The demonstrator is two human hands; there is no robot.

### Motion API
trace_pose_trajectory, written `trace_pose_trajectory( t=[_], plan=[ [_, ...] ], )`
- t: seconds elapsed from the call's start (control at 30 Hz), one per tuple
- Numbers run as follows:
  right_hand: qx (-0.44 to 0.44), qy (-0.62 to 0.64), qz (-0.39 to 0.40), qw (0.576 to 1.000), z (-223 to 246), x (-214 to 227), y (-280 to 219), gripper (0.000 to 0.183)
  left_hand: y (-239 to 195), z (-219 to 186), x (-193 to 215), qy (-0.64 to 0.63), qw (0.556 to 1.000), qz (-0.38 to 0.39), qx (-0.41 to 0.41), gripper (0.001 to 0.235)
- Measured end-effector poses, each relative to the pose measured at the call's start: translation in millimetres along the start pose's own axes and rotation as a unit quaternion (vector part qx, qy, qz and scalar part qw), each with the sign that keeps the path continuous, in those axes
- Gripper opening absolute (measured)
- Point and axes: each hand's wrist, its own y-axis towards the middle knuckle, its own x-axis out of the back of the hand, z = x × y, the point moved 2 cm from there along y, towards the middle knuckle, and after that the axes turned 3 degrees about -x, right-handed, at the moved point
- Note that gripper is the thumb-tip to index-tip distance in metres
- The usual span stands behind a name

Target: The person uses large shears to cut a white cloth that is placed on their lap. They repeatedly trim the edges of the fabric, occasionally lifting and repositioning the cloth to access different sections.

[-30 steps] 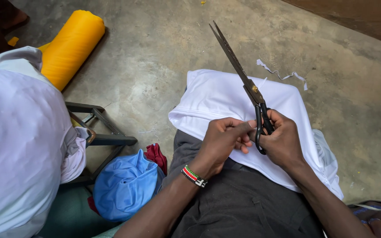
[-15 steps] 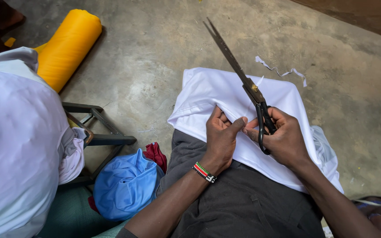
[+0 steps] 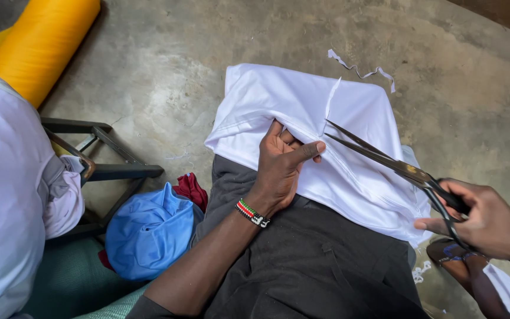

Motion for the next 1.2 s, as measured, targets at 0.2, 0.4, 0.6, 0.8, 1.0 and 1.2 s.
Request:
trace_pose_trajectory(
  t=[0.2,0.4,0.6,0.8,1.0,1.2],
  plan=[
    [0.024,0.050,0.021,0.998,-32.3,3.8,-8.0,0.060,-0.3,2.6,0.5,0.037,0.999,0.015,-0.022,0.057],
    [0.045,-0.037,0.016,0.998,-4.5,-7.3,-2.4,0.064,-1.4,5.4,4.1,0.067,0.997,0.022,-0.039,0.053],
    [0.035,-0.030,0.004,0.999,39.4,-17.4,-8.9,0.069,-0.9,5.5,6.8,0.096,0.994,0.031,-0.050,0.064],
    [0.051,-0.036,0.005,0.998,42.4,-26.8,-1.7,0.064,-0.9,9.0,7.7,0.070,0.996,0.049,-0.036,0.060],
    [0.039,-0.035,0.009,0.999,60.0,-30.7,-0.9,0.067,-0.8,9.5,9.2,0.076,0.994,0.065,-0.039,0.058],
    [0.090,-0.058,0.017,0.994,69.1,-34.9,6.3,0.068,-1.2,10.0,10.1,0.102,0.992,0.055,-0.042,0.057]
  ],
)
